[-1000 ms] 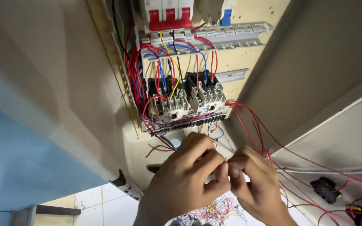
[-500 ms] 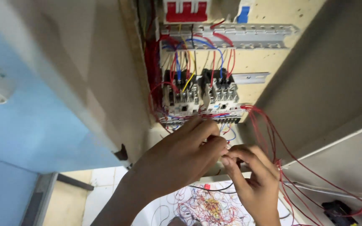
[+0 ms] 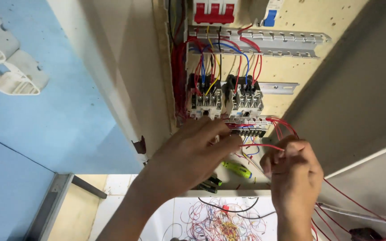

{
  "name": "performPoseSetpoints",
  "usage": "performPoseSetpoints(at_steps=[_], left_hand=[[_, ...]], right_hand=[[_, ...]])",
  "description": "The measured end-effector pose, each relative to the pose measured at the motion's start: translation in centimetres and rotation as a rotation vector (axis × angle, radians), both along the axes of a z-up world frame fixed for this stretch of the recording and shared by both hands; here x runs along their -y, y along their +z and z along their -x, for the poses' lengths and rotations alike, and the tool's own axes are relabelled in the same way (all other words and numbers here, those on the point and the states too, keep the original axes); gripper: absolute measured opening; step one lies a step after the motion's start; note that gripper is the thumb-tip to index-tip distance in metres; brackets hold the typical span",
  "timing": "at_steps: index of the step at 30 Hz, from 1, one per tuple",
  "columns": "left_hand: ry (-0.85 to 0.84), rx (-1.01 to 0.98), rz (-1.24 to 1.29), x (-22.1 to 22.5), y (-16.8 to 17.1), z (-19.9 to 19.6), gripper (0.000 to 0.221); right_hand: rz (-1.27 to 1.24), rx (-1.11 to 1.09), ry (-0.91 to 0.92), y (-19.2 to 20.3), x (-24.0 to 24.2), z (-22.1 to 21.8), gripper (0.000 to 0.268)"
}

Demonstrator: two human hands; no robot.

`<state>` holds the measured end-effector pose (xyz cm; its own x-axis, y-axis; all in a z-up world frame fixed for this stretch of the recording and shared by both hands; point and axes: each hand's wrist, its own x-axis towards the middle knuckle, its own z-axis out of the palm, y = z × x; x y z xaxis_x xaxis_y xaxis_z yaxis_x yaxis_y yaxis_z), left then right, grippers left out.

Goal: A person is wiring an electrical control panel by stripping wire ends and securing them into terminals using a screwdriver.

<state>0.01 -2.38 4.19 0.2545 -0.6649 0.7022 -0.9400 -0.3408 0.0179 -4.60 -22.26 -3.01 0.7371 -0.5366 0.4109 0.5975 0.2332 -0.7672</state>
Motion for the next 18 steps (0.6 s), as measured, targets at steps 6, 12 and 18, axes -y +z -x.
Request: performPoseSetpoints(at_steps=[6, 12, 18], left_hand=[[0.166, 0.189, -0.051, 2.0, 1.0, 0.3, 0.018], [0.252, 0.324, -0.013, 4.5, 2.9, 0.0, 0.02], [0.059, 0.353, -0.056, 6.6, 5.1, -3.1, 0.028]], right_hand=[[0.0, -0.128, 0.048, 0.1, -0.2, -0.5, 0.019], [0.384, -0.207, -0.173, 1.4, -1.4, -0.3, 0.027], [0.18, -0.193, -0.059, 1.5, 0.0, -3.2, 0.021]])
